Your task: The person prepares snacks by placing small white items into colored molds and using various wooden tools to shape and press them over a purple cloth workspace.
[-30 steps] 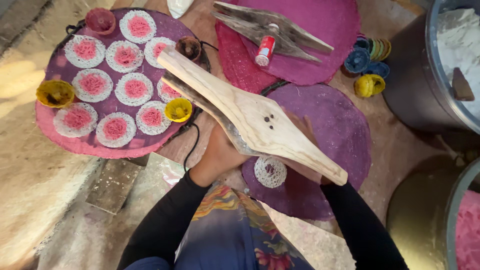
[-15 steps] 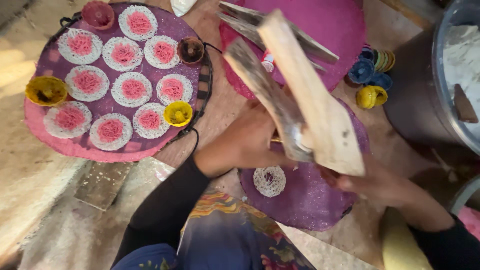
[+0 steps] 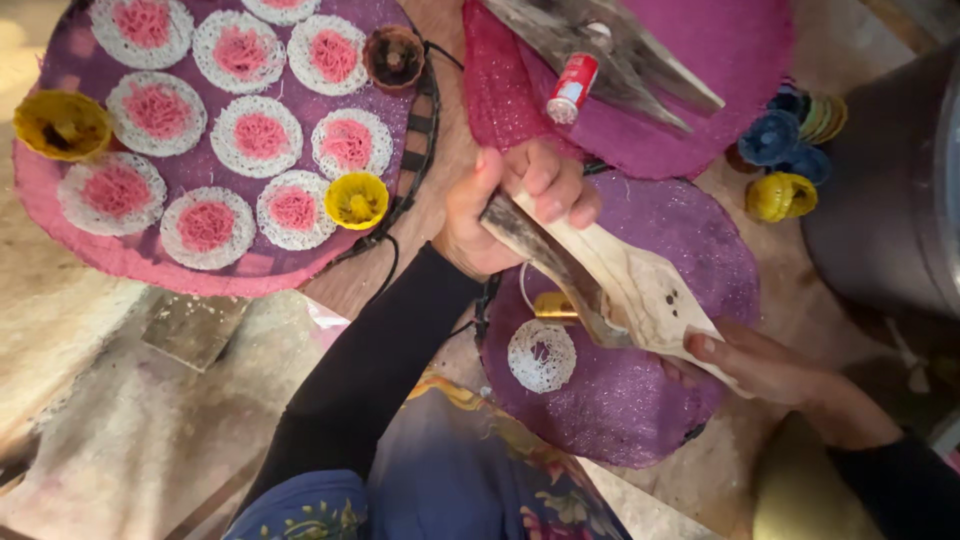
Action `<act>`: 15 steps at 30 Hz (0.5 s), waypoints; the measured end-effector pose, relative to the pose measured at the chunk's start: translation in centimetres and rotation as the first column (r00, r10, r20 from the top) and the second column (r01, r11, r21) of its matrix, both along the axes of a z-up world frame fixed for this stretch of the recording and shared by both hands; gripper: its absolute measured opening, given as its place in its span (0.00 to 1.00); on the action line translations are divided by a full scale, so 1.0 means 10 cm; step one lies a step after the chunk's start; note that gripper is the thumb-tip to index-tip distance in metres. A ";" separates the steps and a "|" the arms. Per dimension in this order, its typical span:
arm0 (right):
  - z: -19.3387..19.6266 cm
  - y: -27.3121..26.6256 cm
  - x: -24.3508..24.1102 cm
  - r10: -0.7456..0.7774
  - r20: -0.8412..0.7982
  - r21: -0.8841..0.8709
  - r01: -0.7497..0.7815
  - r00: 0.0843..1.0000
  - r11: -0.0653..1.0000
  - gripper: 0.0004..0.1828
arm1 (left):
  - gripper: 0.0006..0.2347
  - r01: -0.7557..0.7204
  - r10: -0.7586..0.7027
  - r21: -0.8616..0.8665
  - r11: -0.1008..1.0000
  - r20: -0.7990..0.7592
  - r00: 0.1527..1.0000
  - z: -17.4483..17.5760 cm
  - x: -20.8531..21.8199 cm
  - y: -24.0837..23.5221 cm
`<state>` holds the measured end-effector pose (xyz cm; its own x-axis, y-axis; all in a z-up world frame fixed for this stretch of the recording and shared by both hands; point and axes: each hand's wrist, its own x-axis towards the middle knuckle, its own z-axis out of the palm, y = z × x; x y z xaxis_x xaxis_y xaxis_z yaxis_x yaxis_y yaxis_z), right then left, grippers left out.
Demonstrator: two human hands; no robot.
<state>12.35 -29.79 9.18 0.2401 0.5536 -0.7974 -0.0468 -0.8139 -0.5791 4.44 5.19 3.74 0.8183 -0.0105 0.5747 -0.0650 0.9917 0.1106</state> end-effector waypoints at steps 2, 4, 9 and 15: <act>-0.06 0.04 0.02 0.048 0.048 0.078 -0.052 0.998 0.996 0.41 | 0.20 -0.046 0.045 -0.017 0.999 -0.047 0.998 -0.03 -0.01 0.00; -0.13 0.09 0.02 0.040 0.161 -0.094 -0.025 0.986 0.995 0.39 | 0.20 -0.090 0.082 -0.061 0.994 -0.128 0.988 -0.05 -0.01 0.02; -0.26 0.20 -0.07 -0.053 0.237 -0.049 0.066 0.970 0.997 0.34 | 0.17 -0.170 0.173 0.033 0.985 -0.224 0.959 -0.11 -0.04 0.07; -0.21 0.32 -0.09 -0.008 0.297 -0.071 0.030 0.955 0.997 0.35 | 0.16 -0.189 0.196 0.055 0.981 -0.253 0.947 -0.09 -0.06 0.12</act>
